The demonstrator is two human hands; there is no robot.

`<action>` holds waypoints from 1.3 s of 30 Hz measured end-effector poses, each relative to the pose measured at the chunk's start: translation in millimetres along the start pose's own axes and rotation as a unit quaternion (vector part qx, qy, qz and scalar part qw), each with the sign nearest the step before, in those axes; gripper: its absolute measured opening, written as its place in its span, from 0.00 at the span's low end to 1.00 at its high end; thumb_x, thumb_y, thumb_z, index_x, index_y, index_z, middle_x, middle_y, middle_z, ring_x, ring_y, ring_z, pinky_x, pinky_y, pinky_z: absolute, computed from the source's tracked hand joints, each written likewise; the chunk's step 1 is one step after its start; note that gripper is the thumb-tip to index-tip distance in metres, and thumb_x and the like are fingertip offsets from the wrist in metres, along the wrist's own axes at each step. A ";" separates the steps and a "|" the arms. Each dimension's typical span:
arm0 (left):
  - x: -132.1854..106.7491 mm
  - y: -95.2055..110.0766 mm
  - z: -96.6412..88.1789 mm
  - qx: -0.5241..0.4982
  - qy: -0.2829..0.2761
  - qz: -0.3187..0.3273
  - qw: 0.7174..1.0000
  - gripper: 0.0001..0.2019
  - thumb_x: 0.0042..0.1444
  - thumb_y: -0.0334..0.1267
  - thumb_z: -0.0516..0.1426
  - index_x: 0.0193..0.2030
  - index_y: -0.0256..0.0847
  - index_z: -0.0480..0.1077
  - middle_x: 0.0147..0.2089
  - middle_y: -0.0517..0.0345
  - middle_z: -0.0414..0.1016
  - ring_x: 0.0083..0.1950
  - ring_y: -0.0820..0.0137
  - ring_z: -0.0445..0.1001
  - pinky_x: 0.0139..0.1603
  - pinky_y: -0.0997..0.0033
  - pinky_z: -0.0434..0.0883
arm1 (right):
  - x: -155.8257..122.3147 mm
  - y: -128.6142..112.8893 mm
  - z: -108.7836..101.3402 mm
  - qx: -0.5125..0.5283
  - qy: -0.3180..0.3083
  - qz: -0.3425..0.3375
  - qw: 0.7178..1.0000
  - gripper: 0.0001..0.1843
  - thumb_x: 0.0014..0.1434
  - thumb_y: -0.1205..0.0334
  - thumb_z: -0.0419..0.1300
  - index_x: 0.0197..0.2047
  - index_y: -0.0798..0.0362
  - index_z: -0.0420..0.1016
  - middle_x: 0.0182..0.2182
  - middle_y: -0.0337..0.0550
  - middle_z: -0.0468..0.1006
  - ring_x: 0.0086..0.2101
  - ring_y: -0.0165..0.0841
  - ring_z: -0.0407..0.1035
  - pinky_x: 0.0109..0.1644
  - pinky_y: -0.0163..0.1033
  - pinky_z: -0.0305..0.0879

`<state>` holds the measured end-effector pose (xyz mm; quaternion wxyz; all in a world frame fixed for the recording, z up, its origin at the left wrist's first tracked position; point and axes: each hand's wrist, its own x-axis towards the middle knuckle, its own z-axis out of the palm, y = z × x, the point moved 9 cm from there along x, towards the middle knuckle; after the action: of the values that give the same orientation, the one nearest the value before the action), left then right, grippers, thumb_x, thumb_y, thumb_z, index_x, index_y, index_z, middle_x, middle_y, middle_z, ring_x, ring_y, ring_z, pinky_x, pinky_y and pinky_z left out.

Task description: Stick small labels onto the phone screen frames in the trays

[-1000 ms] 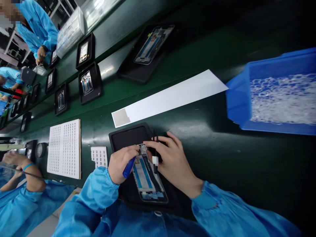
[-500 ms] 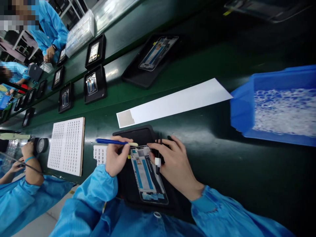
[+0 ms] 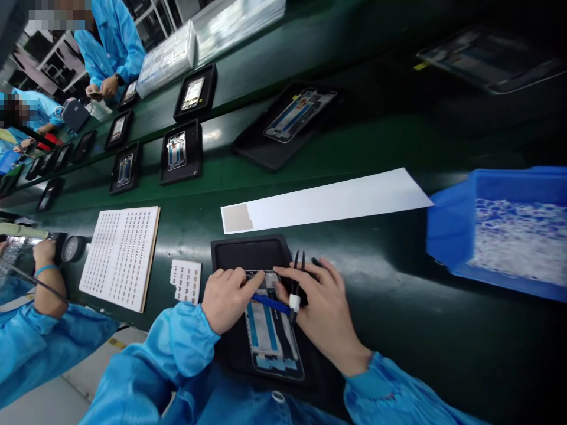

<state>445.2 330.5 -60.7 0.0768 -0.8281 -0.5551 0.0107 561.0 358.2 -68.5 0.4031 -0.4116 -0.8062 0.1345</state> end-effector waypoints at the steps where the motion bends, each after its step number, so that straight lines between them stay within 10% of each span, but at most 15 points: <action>1: 0.7 0.7 -0.5 0.007 -0.003 0.004 1.000 0.17 0.64 0.29 0.50 0.57 0.44 0.68 0.31 0.60 0.66 0.29 0.70 0.68 0.29 0.67 0.63 | 0.4 0.3 -0.3 0.001 0.002 0.003 1.000 0.07 0.65 0.64 0.56 0.46 0.51 0.72 0.37 0.44 0.78 0.42 0.41 0.71 0.62 0.59 0.57; 12: -5.3 -4.2 5.3 -0.024 -0.041 0.000 0.999 0.21 0.62 0.29 0.50 0.61 0.47 0.65 0.34 0.61 0.69 0.26 0.72 0.69 0.27 0.70 0.68 | 0.8 0.1 -1.0 0.005 -0.005 -0.002 1.000 0.08 0.64 0.64 0.56 0.47 0.51 0.71 0.36 0.45 0.78 0.43 0.42 0.70 0.60 0.62 0.58; 20: 9.7 -1.5 14.5 -0.058 -0.171 0.025 0.983 0.19 0.62 0.32 0.52 0.60 0.45 0.64 0.38 0.56 0.71 0.31 0.69 0.75 0.30 0.68 0.72 | -0.6 11.1 -10.9 0.113 0.008 0.072 0.991 0.09 0.65 0.59 0.57 0.48 0.48 0.72 0.37 0.42 0.80 0.41 0.39 0.73 0.60 0.58 0.61; 25: 7.8 -0.1 16.0 -0.077 -0.200 0.040 0.976 0.20 0.65 0.34 0.49 0.63 0.44 0.62 0.41 0.54 0.73 0.31 0.68 0.76 0.31 0.65 0.74 | -8.6 61.8 -19.7 0.267 0.062 0.317 0.908 0.21 0.69 0.49 0.50 0.54 0.51 0.73 0.30 0.43 0.77 0.26 0.32 0.73 0.31 0.40 0.74; 29: 8.0 -10.6 9.6 -0.115 -0.187 0.026 0.975 0.21 0.65 0.37 0.50 0.64 0.47 0.61 0.44 0.56 0.74 0.33 0.67 0.77 0.28 0.66 0.74 | 18.6 77.5 -12.8 0.373 0.049 0.367 0.851 0.24 0.61 0.40 0.57 0.46 0.52 0.75 0.31 0.43 0.76 0.27 0.33 0.73 0.25 0.37 0.74; 39: 65.3 -71.6 24.7 -0.084 -0.153 -0.007 0.985 0.21 0.65 0.34 0.48 0.63 0.54 0.63 0.69 0.57 0.60 0.44 0.67 0.79 0.38 0.68 0.76 | 89.9 95.4 49.6 0.253 -0.047 0.354 0.899 0.27 0.46 0.37 0.64 0.33 0.55 0.75 0.24 0.46 0.78 0.25 0.40 0.74 0.31 0.44 0.73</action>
<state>401.9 420.1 -70.7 -0.0790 -0.8164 -0.5649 0.0905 546.1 493.0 -104.0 0.3814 -0.5471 -0.5641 0.4868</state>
